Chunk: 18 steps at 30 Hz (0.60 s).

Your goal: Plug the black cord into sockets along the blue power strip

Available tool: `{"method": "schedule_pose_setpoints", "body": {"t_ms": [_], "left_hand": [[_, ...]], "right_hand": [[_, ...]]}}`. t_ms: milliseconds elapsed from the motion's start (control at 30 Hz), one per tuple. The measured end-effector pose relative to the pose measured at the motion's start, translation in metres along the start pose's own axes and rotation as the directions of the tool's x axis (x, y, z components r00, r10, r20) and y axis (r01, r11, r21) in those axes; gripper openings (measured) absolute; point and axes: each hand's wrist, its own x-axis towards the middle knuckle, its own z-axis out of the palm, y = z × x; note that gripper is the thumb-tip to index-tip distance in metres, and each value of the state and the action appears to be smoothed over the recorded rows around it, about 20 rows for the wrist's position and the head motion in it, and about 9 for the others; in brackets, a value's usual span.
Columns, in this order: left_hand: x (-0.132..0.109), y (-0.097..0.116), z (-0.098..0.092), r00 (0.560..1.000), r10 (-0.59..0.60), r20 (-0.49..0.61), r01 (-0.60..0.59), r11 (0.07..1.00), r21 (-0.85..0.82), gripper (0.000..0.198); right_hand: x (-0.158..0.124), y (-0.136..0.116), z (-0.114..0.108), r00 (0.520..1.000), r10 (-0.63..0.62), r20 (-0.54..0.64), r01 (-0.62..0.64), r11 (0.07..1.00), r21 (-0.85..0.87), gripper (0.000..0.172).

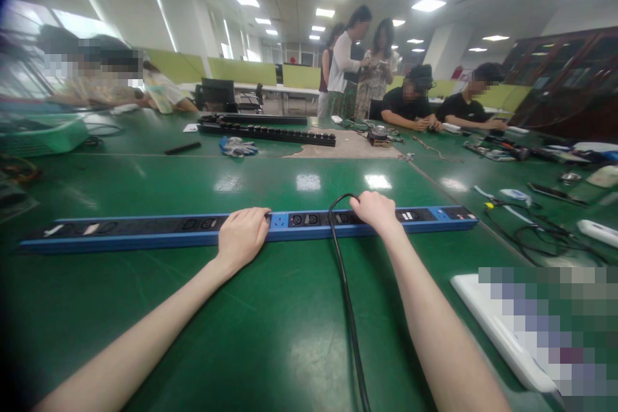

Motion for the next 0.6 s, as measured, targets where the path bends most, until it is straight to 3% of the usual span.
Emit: {"method": "schedule_pose_setpoints", "body": {"t_ms": [200,400,600], "left_hand": [[0.0009,-0.0012,0.0004,1.000,0.001,0.006,-0.001,1.000,0.001,0.034],[0.0004,-0.0020,0.0008,1.000,0.010,-0.003,-0.010,1.000,0.001,0.034],[0.0008,-0.0012,0.0008,1.000,0.010,-0.005,-0.010,1.000,0.001,0.035]], "right_hand": [[0.0002,0.0005,0.0020,1.000,0.003,0.018,-0.003,1.000,0.014,0.059],[-0.0058,0.0008,0.0038,0.999,0.007,-0.049,-0.007,1.000,0.003,0.061],[-0.0040,0.0032,-0.0040,0.997,-0.062,-0.051,0.060,0.997,-0.046,0.067]]}}
